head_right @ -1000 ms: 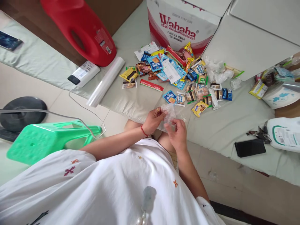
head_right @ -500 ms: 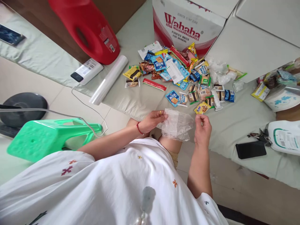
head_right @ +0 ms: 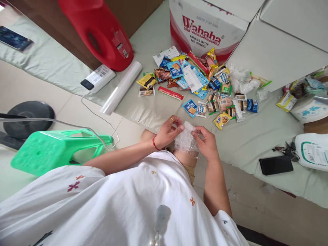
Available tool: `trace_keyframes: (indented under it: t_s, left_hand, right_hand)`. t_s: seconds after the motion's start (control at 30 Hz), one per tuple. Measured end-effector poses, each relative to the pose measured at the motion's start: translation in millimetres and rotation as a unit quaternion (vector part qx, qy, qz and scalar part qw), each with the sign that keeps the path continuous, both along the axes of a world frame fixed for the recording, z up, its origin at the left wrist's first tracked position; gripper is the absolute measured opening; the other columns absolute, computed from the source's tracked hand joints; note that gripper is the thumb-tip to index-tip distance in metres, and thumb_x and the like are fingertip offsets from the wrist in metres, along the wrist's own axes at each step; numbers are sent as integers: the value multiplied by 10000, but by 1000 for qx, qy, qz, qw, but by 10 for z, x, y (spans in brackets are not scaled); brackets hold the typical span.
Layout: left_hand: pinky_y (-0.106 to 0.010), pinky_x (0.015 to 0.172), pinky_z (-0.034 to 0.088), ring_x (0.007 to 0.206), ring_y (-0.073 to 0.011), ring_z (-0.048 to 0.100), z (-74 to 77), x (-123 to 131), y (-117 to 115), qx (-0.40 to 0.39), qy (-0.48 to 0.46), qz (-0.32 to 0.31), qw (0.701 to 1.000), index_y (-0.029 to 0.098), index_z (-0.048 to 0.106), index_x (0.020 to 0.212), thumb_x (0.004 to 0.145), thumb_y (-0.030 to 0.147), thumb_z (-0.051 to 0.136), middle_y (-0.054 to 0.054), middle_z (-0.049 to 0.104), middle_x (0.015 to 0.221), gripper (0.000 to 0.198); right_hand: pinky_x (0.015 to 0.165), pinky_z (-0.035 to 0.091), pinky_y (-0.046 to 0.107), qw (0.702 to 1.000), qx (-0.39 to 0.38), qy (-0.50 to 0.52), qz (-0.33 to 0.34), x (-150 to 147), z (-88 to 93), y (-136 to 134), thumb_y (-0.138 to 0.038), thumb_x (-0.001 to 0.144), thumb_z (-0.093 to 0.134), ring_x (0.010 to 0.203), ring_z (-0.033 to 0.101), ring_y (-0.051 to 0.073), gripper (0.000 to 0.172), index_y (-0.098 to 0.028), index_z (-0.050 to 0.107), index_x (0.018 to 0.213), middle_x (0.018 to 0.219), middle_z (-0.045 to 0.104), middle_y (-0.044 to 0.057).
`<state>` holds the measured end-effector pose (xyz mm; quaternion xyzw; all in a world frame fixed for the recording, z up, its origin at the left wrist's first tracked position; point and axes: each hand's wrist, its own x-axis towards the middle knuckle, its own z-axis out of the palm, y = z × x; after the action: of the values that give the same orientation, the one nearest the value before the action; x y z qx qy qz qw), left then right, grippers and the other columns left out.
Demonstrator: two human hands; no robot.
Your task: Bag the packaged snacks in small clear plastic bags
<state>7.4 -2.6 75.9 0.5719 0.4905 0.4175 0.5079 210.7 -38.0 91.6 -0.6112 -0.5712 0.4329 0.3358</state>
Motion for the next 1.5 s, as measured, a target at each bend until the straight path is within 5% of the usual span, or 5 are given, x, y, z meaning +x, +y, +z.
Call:
trace_keyframes:
  t_s: [0.3,0.73,1.23,1.37,1.5]
  left_hand:
    - [-296,782,531,918,-202,692,-119,-16,105,-63,-71,-58,994,179,727,1050,1017,600,480,-102,758,1009,489]
    - [-273,748,472,782,-146,589,-60,143,129,-29,-12,-22,999,175,688,885,873,465,715,-48,693,910,291]
    - [-290,772,543,802,-137,676,-23,-245,398,-229,-257,-17,939,240,435,923,907,539,702,14,664,890,401]
    - [-281,654,444,559,-119,517,-26,-243,483,-143,-132,59,979,250,436,900,981,551,609,41,548,685,357]
    - [-311,742,391,690,-202,565,-49,-311,646,-7,57,54,997,248,515,872,975,419,655,18,470,646,244]
  right_hand:
    - [693,486,271,998,-30,47,-43,98,64,-22,-541,864,741,740,606,152,344,-215,756,974,835,708,11]
    - [608,403,250,996,-42,63,-54,104,68,-98,-524,860,752,670,511,136,319,-214,754,936,762,644,-7]
    - [476,368,234,986,-39,59,-150,523,96,-207,-526,835,781,529,454,105,320,-214,725,883,649,563,-35]
    - [447,321,232,987,-46,51,-145,515,63,-190,-523,820,790,505,419,98,326,-209,735,889,629,546,-41]
    - [515,399,259,991,-21,-26,-128,619,-53,-96,-520,837,746,552,461,121,327,-201,740,914,673,585,-20]
